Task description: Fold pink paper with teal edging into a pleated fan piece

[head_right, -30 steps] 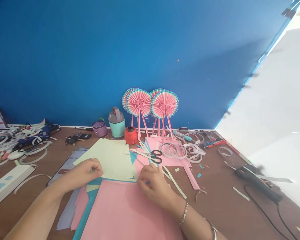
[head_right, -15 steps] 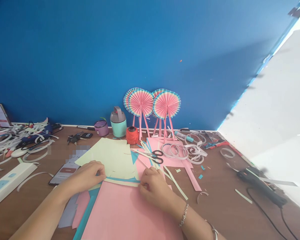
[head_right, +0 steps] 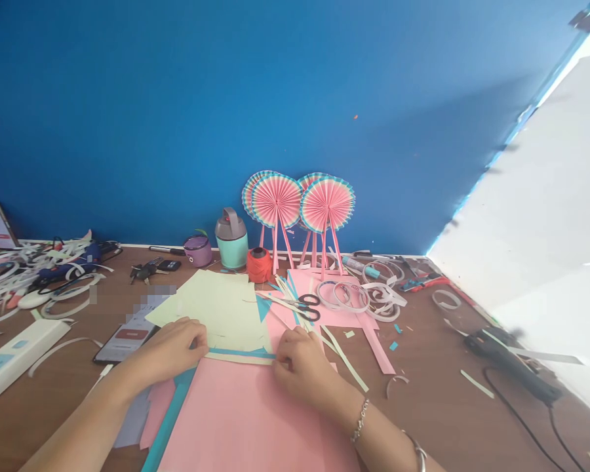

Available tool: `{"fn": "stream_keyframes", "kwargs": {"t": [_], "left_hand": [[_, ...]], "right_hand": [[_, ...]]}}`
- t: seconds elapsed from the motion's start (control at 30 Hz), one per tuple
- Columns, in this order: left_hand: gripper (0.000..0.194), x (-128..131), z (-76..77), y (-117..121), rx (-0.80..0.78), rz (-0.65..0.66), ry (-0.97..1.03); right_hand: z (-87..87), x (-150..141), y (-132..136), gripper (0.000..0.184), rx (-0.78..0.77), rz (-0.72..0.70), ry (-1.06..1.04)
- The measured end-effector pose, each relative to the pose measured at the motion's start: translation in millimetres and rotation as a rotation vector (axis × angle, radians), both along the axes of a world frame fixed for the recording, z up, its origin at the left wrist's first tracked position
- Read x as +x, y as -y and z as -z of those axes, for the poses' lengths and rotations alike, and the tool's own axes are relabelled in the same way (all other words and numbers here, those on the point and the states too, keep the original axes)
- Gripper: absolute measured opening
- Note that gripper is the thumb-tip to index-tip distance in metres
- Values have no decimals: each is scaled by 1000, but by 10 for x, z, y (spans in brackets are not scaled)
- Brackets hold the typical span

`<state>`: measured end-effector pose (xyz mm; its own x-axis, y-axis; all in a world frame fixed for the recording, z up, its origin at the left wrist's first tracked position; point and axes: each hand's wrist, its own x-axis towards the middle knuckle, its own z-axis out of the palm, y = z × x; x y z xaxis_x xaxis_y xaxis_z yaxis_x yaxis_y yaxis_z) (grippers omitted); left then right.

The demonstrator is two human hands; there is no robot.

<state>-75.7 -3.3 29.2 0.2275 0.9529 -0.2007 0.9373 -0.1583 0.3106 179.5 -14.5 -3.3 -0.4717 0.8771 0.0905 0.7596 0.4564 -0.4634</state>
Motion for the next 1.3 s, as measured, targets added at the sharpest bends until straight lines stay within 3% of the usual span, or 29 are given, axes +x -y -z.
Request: {"fn": "stream_keyframes", "kwargs": {"t": [0.23,0.53,0.97,1.3], "left_hand": [[18,20,-2,2,-11,16,-33],[18,50,8,6,-22,5,-56],[18,48,37,16,-4,18,-105],[20,124,-38,30,-24,-4,-149]], "right_hand": [[-31,-14,4,22,-8,7,-12],[78,-14,-28,23,-4,22,-35],[105,-39,-32,25,-45,55,-27],[173,-44,-44,23,-35,74,-43]]}}
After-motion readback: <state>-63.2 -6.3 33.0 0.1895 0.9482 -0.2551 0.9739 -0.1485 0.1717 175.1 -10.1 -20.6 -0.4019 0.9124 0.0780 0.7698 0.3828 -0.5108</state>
